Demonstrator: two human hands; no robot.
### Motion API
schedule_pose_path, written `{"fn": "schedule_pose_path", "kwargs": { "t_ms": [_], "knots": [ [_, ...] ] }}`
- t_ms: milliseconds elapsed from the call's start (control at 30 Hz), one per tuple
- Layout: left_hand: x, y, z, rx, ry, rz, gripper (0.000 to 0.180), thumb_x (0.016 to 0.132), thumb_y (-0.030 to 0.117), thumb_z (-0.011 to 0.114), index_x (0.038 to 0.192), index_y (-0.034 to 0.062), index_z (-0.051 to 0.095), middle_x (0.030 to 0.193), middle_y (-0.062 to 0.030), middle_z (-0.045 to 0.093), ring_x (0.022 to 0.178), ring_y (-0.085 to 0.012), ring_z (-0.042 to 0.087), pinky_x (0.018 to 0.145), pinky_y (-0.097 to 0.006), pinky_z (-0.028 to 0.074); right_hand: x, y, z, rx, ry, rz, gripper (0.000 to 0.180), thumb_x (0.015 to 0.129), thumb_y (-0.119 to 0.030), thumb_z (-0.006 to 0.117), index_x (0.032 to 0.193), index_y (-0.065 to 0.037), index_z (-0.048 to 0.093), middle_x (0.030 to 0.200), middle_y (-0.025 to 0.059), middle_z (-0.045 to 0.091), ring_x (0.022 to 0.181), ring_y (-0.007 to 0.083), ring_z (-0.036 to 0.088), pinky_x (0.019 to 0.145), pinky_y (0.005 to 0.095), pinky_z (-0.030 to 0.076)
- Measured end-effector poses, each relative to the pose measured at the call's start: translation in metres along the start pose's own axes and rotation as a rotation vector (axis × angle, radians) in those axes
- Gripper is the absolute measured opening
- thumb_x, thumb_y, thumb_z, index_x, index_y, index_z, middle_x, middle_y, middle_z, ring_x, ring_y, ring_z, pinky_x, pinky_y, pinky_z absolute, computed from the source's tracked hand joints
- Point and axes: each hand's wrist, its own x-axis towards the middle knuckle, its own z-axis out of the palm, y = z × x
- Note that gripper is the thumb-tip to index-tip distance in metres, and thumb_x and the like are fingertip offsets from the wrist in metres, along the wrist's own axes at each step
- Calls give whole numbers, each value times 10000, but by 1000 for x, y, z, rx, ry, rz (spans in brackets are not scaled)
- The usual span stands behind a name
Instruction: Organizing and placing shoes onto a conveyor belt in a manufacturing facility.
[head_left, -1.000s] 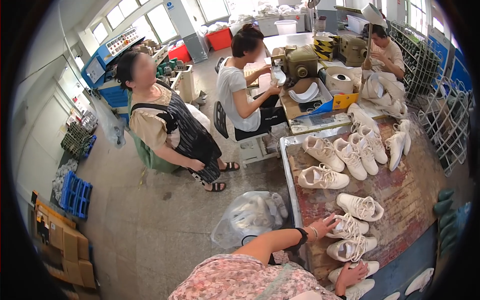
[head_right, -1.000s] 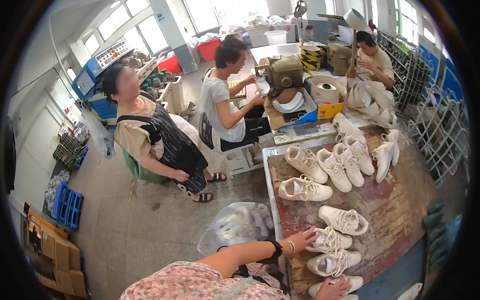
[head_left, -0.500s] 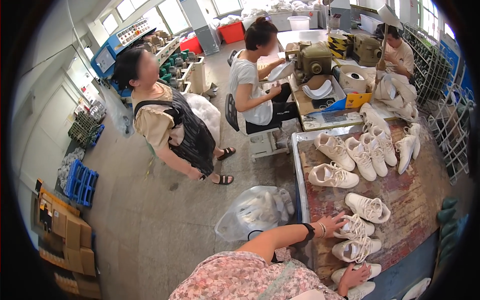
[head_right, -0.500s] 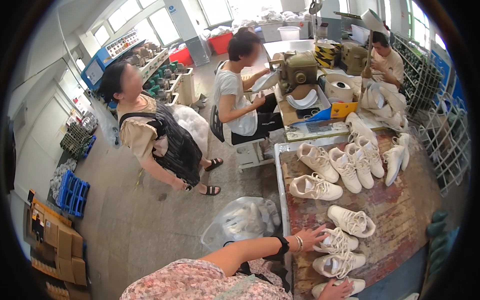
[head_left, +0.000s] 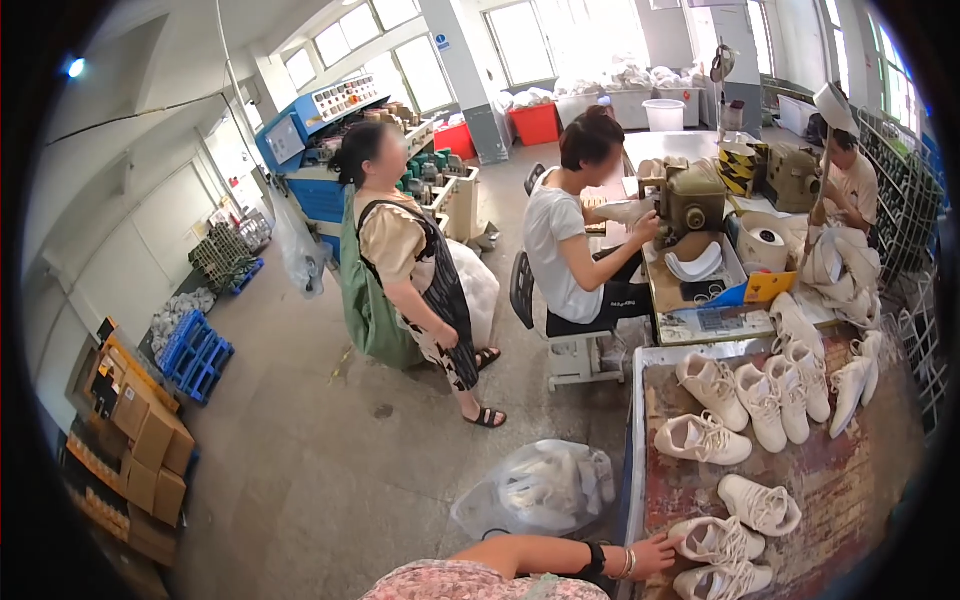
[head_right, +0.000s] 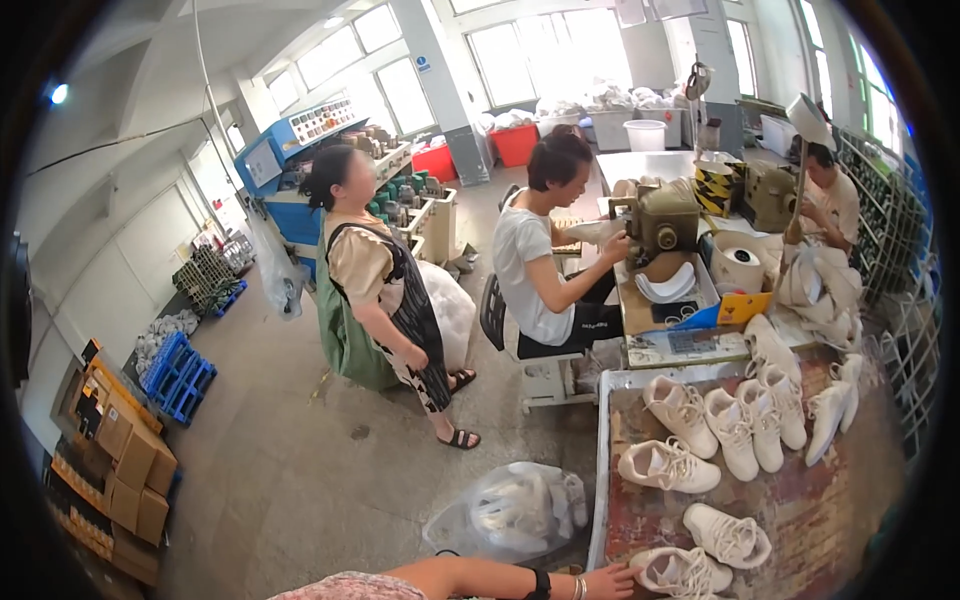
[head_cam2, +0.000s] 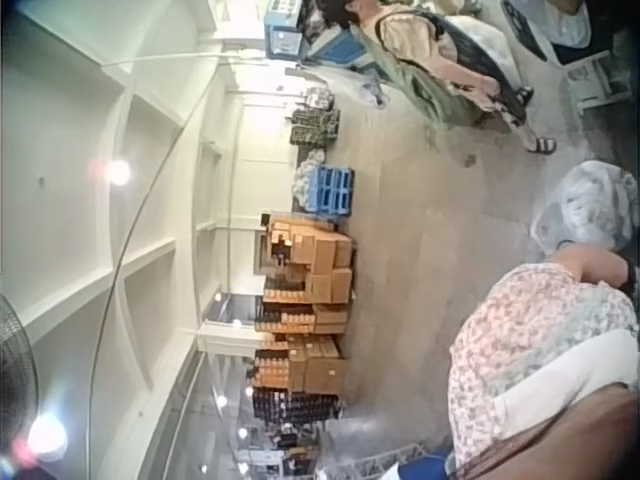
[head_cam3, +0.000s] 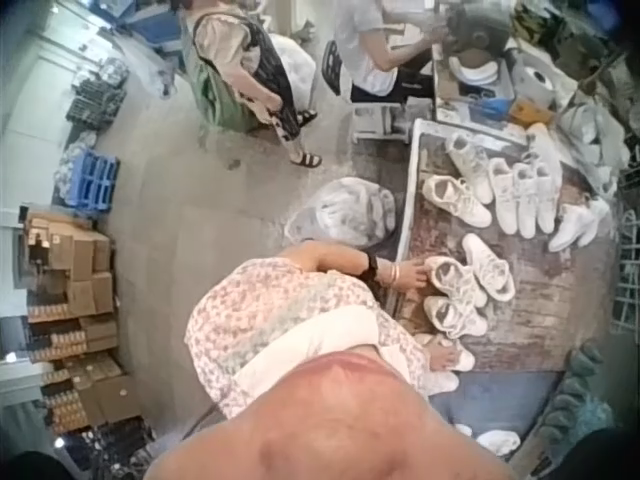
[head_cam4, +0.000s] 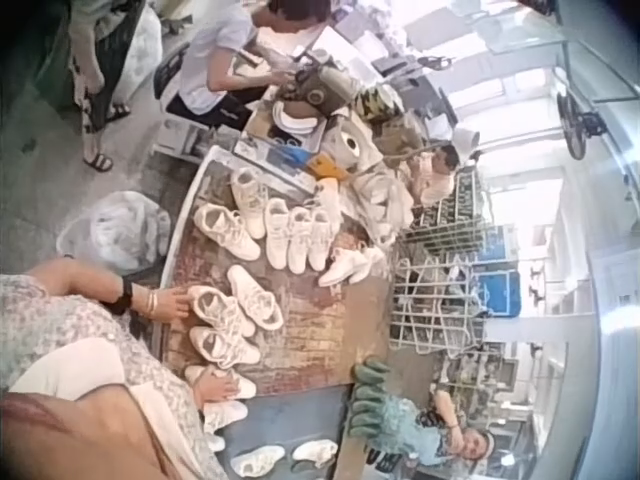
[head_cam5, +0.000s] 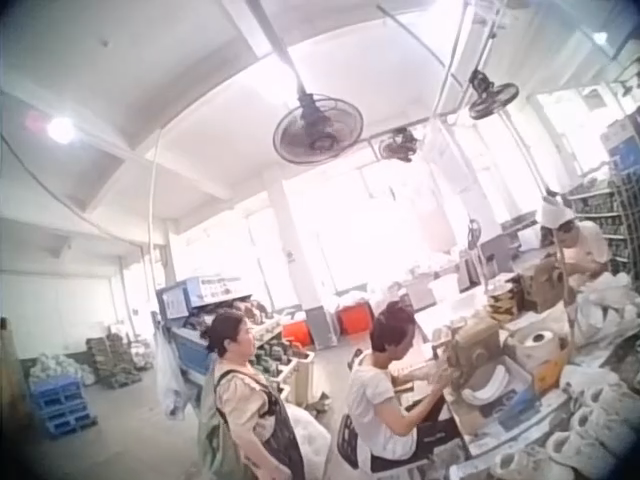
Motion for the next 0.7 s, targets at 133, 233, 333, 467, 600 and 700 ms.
{"fn": "schedule_pose_path", "kwargs": {
  "t_ms": [133,233,333,467,600,700],
  "knots": [
    [1,2,0,-56,-16,13,390,756,177,618,1085,-5,515,1213,-192,479,1396,-406,70,998,-483,315,0,8,17,-62,84,-51,581,690,-564,610,1113,-166,589,1278,124,480,1254,391,361,970,584,304],
    [1,0,-6,-119,-69,-19,385,762,168,617,1092,-1,512,1209,-191,481,1392,-411,78,942,-466,372,2,8,22,-86,66,-61,601,684,-576,608,1128,-170,585,1295,126,467,1254,394,362,975,581,301],
    [8,-5,0,-12,-81,27,320,769,183,611,1034,6,574,1134,-146,539,1374,-395,143,878,-443,408,-2,12,25,-59,93,-71,612,699,-590,591,1144,-170,577,1311,128,452,1264,398,351,987,581,293],
    [12,-11,8,26,-150,74,247,769,196,602,937,20,645,1006,-108,600,1353,-374,201,860,-435,409,-3,-6,-9,-10,50,-33,629,719,-625,559,1154,-171,573,1319,128,446,1268,398,346,994,583,286],
    [14,-11,16,19,-104,62,248,755,203,605,922,27,655,966,-104,613,1341,-373,224,841,-437,410,9,12,30,-96,3,-28,711,745,-712,462,1179,-157,561,1334,116,435,1294,381,319,1004,582,273],
    [6,-6,-18,105,-206,37,299,743,248,596,957,42,627,1035,-123,598,1358,-387,222,910,-468,392,2,-10,26,-306,270,-71,580,746,-602,544,1172,-208,557,1237,67,522,1125,304,492,905,490,407]
  ]
}}
